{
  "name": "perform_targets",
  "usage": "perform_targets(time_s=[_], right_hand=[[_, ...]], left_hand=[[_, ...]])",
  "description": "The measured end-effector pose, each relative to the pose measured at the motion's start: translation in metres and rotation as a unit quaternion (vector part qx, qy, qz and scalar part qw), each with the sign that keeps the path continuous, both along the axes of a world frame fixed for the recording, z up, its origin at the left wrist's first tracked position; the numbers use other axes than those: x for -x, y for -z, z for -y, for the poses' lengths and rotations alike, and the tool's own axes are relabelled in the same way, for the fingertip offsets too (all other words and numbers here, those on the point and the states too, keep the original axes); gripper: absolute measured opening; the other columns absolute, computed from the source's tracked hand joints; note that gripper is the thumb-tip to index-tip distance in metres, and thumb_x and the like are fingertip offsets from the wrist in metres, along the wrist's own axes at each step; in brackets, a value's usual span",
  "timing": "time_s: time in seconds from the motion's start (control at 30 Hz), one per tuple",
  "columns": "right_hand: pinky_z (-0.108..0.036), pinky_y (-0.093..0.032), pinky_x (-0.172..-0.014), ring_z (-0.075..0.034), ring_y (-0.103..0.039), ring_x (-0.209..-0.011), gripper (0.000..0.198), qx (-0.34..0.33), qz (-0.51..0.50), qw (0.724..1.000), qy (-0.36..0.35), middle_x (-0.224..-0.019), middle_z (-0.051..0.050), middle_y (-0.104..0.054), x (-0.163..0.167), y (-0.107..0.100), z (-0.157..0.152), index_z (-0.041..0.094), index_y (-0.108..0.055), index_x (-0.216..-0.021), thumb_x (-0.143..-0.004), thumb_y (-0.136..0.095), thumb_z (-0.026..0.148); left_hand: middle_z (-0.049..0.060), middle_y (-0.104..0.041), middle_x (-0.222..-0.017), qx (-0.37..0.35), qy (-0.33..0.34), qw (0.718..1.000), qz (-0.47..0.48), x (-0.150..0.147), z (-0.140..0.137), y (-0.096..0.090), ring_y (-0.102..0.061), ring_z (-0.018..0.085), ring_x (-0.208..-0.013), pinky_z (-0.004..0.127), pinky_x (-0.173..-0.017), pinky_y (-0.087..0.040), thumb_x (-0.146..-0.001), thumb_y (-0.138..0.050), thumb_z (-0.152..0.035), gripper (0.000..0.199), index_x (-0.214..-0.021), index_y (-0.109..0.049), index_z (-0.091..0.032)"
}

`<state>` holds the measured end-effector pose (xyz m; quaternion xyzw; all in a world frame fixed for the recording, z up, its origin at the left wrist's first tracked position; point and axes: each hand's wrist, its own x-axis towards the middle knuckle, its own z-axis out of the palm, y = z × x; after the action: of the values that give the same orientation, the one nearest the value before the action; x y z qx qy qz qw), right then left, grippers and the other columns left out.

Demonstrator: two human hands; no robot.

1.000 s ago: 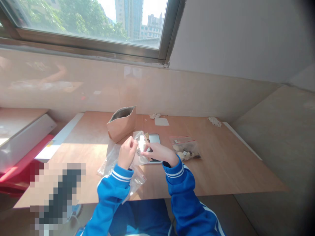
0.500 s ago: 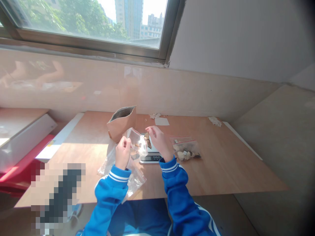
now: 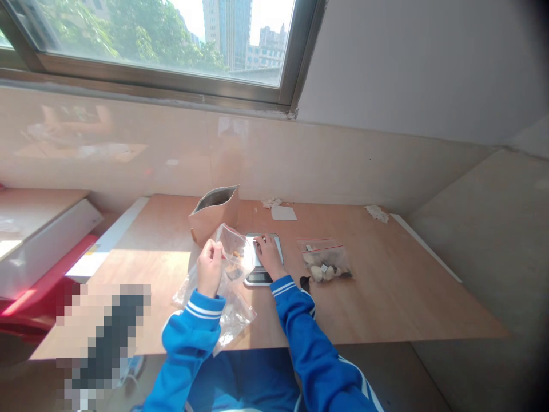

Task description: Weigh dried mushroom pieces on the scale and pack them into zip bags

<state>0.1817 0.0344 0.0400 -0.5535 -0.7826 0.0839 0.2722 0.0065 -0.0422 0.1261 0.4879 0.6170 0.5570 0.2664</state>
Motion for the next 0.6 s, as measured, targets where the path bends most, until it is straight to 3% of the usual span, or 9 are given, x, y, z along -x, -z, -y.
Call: perform_targets(time_s=[0.17,0.27,0.33,0.4,0.47,0.6], right_hand=[[-0.035,-0.048,-0.087,-0.021,-0.058,-0.092,0.021,0.001,-0.189,0.982,0.019,-0.098,-0.010,-0.060,-0.008,-0.020,0.003,0.018,-0.065,-0.095,-0.091,-0.045,0.024],[-0.029,-0.049,-0.070,-0.016,-0.059,-0.076,0.023,0.040,-0.352,0.935,0.032,-0.085,-0.005,-0.063,-0.004,-0.056,0.016,0.018,-0.064,-0.094,-0.088,-0.051,0.036],[-0.024,-0.045,-0.056,-0.013,-0.053,-0.059,0.027,0.098,-0.422,0.901,-0.011,-0.069,0.001,-0.059,0.001,-0.086,0.026,0.018,-0.062,-0.095,-0.087,-0.054,0.042],[-0.022,-0.041,-0.051,-0.010,-0.049,-0.053,0.028,0.145,-0.429,0.889,-0.073,-0.063,0.003,-0.056,0.007,-0.111,0.035,0.019,-0.062,-0.088,-0.085,-0.056,0.046],[-0.022,-0.040,-0.051,-0.009,-0.050,-0.052,0.028,0.171,-0.397,0.895,-0.109,-0.064,0.004,-0.057,0.014,-0.128,0.040,0.019,-0.062,-0.083,-0.084,-0.058,0.047],[-0.023,-0.041,-0.056,-0.011,-0.054,-0.060,0.032,0.140,-0.330,0.928,-0.104,-0.068,0.002,-0.060,0.030,-0.135,0.042,0.018,-0.062,-0.080,-0.089,-0.051,0.048]], left_hand=[[-0.005,-0.041,-0.058,0.005,0.003,1.000,0.005,-0.002,0.001,0.000,-0.045,0.012,-0.060,0.022,-0.065,-0.038,-0.088,-0.042,-0.038,0.032,-0.061,-0.038,-0.022],[-0.005,-0.040,-0.057,0.014,0.006,1.000,0.009,-0.006,0.000,0.003,-0.045,0.012,-0.059,0.023,-0.063,-0.037,-0.088,-0.043,-0.038,0.033,-0.061,-0.038,-0.022],[-0.005,-0.041,-0.057,0.023,0.010,1.000,0.016,-0.008,0.000,0.004,-0.045,0.012,-0.060,0.023,-0.064,-0.037,-0.089,-0.043,-0.039,0.033,-0.061,-0.038,-0.022],[-0.005,-0.042,-0.058,0.035,0.017,0.999,0.026,-0.011,0.001,0.005,-0.046,0.012,-0.061,0.024,-0.065,-0.038,-0.089,-0.042,-0.040,0.034,-0.062,-0.038,-0.022],[-0.004,-0.042,-0.057,0.046,0.026,0.998,0.035,-0.014,0.002,0.004,-0.045,0.013,-0.060,0.025,-0.064,-0.037,-0.090,-0.042,-0.040,0.034,-0.062,-0.037,-0.022],[-0.004,-0.044,-0.057,0.059,0.048,0.996,0.051,-0.018,0.008,0.003,-0.047,0.014,-0.060,0.027,-0.066,-0.039,-0.092,-0.039,-0.039,0.033,-0.064,-0.037,-0.022]])
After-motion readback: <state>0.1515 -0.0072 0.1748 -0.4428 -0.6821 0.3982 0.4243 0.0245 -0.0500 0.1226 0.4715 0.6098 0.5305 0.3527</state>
